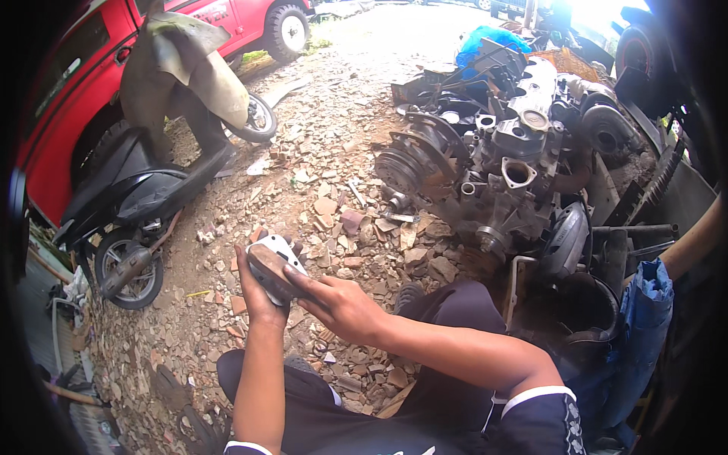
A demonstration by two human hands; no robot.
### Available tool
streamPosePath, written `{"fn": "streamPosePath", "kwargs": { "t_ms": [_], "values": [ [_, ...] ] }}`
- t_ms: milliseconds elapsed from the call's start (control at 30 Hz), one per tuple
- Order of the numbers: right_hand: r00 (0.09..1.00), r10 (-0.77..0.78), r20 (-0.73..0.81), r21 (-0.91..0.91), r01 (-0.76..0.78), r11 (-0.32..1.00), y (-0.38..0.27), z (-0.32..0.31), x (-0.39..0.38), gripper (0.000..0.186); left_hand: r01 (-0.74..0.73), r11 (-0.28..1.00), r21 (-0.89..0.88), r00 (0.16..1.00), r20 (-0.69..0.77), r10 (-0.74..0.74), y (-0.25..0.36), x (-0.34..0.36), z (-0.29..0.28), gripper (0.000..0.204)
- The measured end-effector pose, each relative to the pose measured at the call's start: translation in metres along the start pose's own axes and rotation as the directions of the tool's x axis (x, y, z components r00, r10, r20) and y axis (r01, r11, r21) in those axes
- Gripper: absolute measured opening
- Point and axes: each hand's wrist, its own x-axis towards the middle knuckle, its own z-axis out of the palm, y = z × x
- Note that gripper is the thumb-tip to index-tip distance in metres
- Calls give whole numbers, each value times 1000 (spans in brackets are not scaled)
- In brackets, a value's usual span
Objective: The person is working on a disassembled engine, using a wrench to tighten bolts on a starter motor. They then remove a metal plate and use a sanding block to clean its surface.
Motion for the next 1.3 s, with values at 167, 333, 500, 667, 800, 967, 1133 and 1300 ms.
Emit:
{"fn": "streamPosePath", "kwargs": {
  "t_ms": [167, 333, 500, 667, 800, 967, 1133, 1300],
  "values": [
    [989, -2, -145, -77, -10, 997, 12, -1, 19, 57, 44, 997, 59, 996, 72, -48, -18, -14, 8, 78],
    [996, 67, -52, -58, -70, 996, -13, -4, 11, 57, 31, 999, -14, 996, 82, -30, -8, -13, 10, 74],
    [995, 52, -85, -83, -59, 995, -5, -2, 18, 56, -24, 991, 134, 999, 43, 19, -13, -12, 4, 79],
    [990, 99, -101, -38, -103, 994, -3, -1, 18, 57, 10, 1000, -24, 993, 120, -7, -16, -8, -3, 78],
    [999, 17, -39, -30, -18, 999, -6, 4, -1, 58, -41, 999, -7, 992, 122, 41, -4, -6, -6, 84],
    [980, 84, -179, 97, -67, 993, -8, 4, 30, 56, -44, 997, 60, 988, 153, 34, -27, -13, 3, 81],
    [999, -2, -39, -22, 1, 1000, -14, 6, 1, 58, -36, 987, -155, 997, 66, 46, -10, -1, 1, 75],
    [984, 82, -160, 36, -77, 996, -10, 1, 34, 59, 63, 990, -124, 997, 47, -58, -21, -12, 12, 67]
  ]
}}
